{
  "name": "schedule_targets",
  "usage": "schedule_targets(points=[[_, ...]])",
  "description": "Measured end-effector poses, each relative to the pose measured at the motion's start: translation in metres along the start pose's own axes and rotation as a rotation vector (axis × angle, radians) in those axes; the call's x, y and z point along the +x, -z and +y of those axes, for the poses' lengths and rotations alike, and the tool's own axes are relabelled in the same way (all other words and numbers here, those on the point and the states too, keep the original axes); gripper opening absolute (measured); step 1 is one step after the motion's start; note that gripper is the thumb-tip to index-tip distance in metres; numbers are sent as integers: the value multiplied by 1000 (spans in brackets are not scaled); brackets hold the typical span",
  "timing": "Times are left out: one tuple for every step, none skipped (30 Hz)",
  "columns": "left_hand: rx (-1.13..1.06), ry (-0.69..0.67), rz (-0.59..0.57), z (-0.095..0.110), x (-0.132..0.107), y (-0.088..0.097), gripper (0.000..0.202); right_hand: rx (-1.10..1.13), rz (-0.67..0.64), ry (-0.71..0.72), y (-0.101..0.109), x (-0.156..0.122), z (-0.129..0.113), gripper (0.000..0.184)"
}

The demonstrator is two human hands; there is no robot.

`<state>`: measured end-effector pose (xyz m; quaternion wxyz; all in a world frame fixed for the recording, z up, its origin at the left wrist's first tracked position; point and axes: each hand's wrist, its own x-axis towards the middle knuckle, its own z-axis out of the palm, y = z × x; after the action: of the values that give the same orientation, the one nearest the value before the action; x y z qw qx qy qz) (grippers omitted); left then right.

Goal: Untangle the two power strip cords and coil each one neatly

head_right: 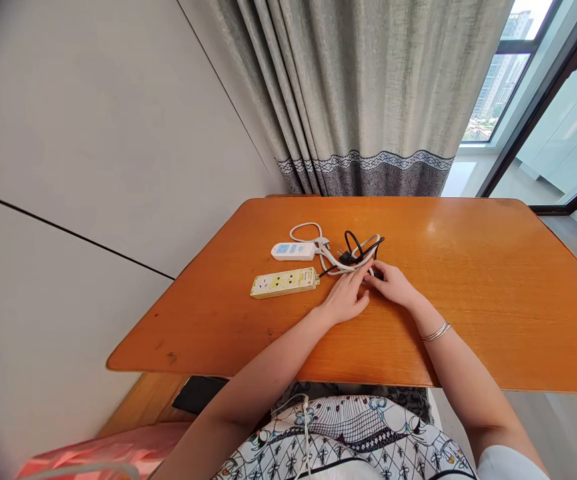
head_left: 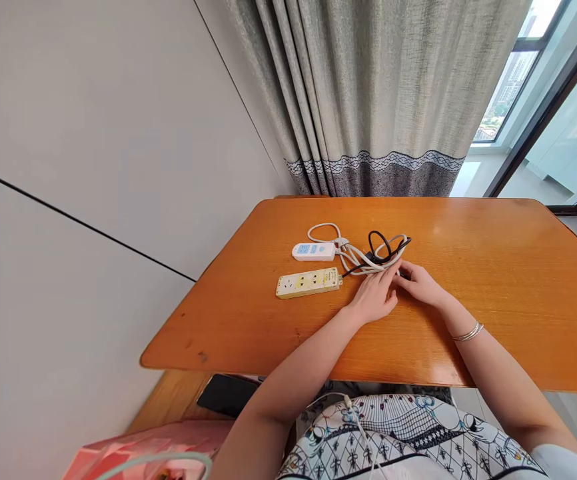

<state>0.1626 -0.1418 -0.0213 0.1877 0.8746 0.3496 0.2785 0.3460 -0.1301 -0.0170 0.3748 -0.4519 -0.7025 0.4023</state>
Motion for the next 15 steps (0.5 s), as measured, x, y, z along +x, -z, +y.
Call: schedule_targets(points=[[-4,-10,-4,0,0,0,84,-50,21,0,4,0,1,31],[-7,-18,-7,0,-1,0,82,-101,50,-5,9,0,2,29],[-11,-24,-5,0,-1,0,81,-151,89,-16,15,0,3,28],[-18,-26,2,0,-1,1,80,-196,140,-29,21,1,5,27],[-26,-25,11,0,-2,1,79,-234,200,-42,28,1,8,27],[-36,-22,18,0,-2,2,77,-259,265,-54,35,2,11,27],[-44,-18,19,0,-2,3,76,-270,333,-65,41,3,14,28],[-49,-17,13,0,-2,3,75,-264,403,-74,47,4,17,28],[-51,-23,3,0,-2,3,73,-246,474,-81,52,5,19,29],[-50,-38,-6,1,-2,4,70,-221,547,-89,56,6,22,29],[-47,-61,-11,0,-1,3,67,-187,619,-99,58,7,23,30],[-44,-84,-10,0,0,3,64,-149,685,-109,60,8,25,30],[-37,-104,-10,0,0,3,59,-113,735,-119,61,8,26,30],[-27,-116,-12,0,1,2,52,-80,768,-128,61,9,27,30],[-14,-115,-21,-1,2,2,44,-53,784,-137,61,9,27,30]])
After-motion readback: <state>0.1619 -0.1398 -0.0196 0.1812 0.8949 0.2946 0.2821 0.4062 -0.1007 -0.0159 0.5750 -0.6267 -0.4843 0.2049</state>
